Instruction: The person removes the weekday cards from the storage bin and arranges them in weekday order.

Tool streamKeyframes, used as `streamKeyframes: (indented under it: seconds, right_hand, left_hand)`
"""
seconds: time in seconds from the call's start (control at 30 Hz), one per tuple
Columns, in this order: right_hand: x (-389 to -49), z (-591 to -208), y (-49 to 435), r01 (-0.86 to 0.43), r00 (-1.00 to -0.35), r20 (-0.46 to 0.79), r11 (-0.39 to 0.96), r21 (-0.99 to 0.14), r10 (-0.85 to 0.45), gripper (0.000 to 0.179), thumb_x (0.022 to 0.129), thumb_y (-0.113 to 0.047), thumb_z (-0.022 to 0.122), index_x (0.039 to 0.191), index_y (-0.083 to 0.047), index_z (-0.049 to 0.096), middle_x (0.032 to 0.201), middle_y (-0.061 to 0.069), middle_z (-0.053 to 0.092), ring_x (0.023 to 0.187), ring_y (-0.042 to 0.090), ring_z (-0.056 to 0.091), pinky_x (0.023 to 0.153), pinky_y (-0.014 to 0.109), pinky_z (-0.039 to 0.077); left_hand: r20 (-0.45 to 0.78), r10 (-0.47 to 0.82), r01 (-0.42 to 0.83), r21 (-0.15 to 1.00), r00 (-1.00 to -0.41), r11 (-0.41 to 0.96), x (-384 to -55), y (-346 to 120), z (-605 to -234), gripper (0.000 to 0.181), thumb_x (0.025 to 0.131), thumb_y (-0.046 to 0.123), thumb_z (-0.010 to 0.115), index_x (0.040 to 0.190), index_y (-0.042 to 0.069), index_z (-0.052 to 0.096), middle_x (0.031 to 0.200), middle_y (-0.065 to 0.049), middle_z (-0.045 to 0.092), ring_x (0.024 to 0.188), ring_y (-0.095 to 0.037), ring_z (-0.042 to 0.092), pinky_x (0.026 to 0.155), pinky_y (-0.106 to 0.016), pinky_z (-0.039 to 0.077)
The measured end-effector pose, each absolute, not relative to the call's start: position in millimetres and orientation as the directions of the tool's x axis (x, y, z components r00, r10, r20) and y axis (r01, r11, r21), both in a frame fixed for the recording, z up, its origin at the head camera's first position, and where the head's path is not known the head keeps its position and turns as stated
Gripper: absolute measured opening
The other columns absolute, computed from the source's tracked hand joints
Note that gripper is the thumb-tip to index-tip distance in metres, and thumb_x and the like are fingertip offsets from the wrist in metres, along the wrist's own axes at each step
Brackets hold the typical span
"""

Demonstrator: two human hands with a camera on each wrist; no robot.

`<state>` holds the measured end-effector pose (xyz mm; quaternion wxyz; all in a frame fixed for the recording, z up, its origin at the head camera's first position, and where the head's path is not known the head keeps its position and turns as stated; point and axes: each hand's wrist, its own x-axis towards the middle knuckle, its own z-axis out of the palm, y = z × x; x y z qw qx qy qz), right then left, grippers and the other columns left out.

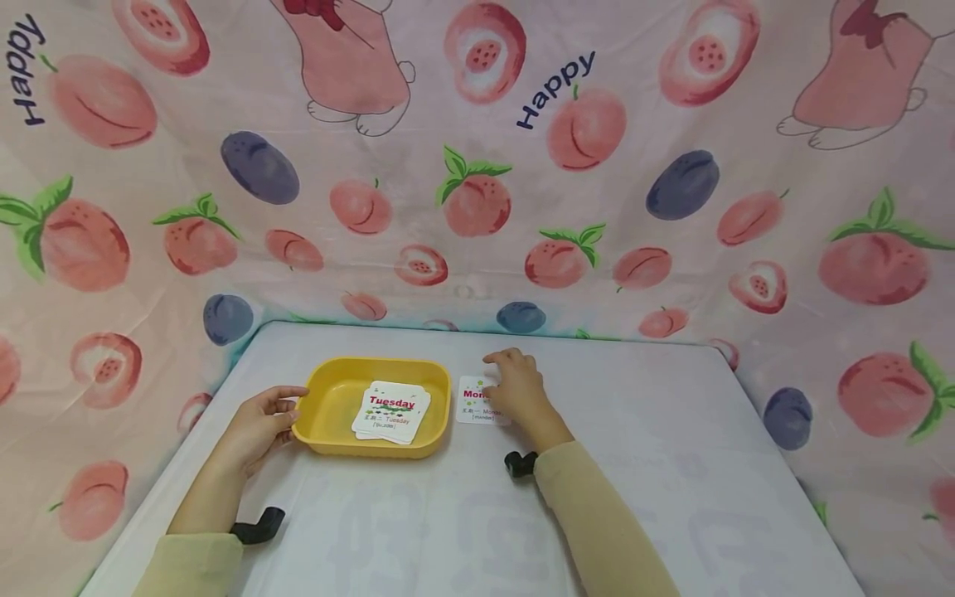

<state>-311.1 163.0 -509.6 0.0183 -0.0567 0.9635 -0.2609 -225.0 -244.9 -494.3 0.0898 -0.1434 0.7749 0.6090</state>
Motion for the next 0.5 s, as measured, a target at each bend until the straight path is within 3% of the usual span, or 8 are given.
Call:
streamKeyframes:
  seconds: [0.5]
  right_hand:
    - [-309, -487, 143, -0.176, -0.984, 0.049, 0.88, -0.441, -0.173, 0.076, 0.09, -0.025, 0.088, 0.156, -0.025, 0.049, 0.164, 0.01, 0.043, 0.147, 0.041, 0.038, 0.119, 0.07, 0.035]
  left_hand:
    - [-0.317, -0.115, -0.336, 0.915, -0.941, 0.222, -225, -244, -493, 0.045, 0.107, -0.001, 0.055, 0.151, 0.004, 0.055, 0.113, -0.01, 0.051, 0.09, -0.02, 0.056, 0.077, -0.026, 0.06]
